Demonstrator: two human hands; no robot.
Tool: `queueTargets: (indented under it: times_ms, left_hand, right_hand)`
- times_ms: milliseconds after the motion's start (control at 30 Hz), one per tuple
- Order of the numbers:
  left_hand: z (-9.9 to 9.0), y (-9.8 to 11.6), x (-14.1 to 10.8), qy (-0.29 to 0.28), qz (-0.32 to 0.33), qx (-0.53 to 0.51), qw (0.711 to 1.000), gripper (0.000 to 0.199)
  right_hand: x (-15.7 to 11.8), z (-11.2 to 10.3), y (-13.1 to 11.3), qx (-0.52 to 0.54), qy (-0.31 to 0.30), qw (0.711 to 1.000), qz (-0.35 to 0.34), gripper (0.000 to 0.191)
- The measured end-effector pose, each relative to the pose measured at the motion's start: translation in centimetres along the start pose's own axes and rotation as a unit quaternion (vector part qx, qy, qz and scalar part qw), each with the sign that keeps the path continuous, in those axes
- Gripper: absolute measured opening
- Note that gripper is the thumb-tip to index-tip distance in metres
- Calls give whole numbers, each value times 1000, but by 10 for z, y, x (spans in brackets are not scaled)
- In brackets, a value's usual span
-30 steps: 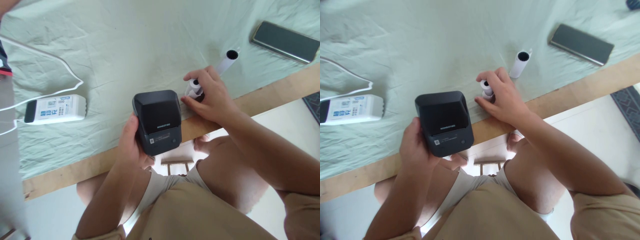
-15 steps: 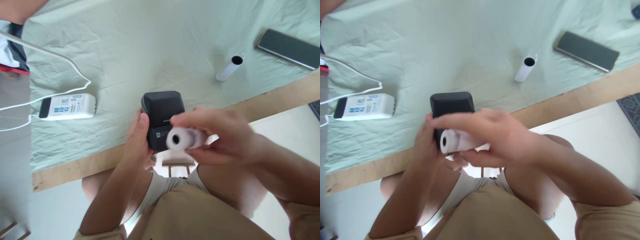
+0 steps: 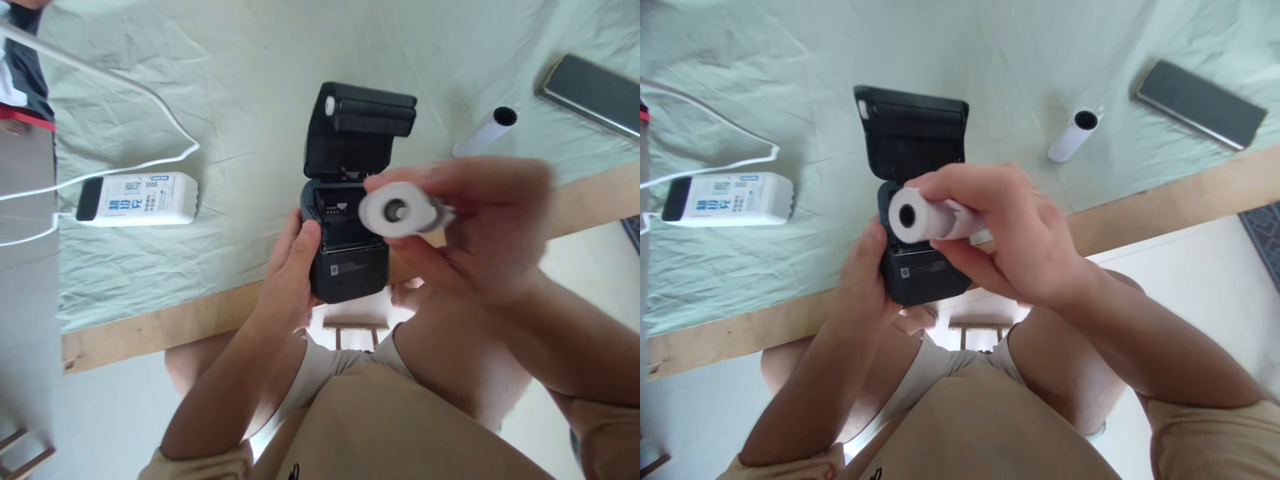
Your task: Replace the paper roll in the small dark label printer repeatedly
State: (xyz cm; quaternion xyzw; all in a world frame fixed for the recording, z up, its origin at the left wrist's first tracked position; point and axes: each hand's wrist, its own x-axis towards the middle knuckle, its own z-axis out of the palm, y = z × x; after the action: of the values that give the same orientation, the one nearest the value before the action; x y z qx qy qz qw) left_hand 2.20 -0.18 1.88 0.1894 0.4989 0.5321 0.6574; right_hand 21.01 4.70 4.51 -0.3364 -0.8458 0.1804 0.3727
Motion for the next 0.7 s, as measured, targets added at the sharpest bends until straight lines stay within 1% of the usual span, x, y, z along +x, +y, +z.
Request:
queueTargets:
  times_ms: [67,133,233,367,433,533,600,700]
  left_hand:
    - [0,0,0,-6,-7,4,1000,42]
    - [-1,0,0,-4,8,4,1000,37]
    - [0,0,0,3,25,6,1000,33]
    - [0,1,-1,8,3,2,1000,40]
    - [0,2,-1,7,-13,4,1000,44]
    - [0,2,-1,8,-24,8,1000,47]
    - [0,2,-1,4,-22,9,1000,47]
    - [1,3,-2,-9,-27,4,1000,44]
  right_hand:
    - [3,8,7,-12,36,998,-52,23]
    - [5,15,11,-30,43,995,-82,22]
    - [7,20,13,-18,43,997,-62,24]
    - [7,24,17,32,81,994,-62,30]
    - [7,26,20,45,71,995,-60,29]
    - [7,28,25,35,41,997,-50,25]
    - [6,26,25,20,47,997,-53,22]
    - [4,20,18,-15,56,997,-57,18]
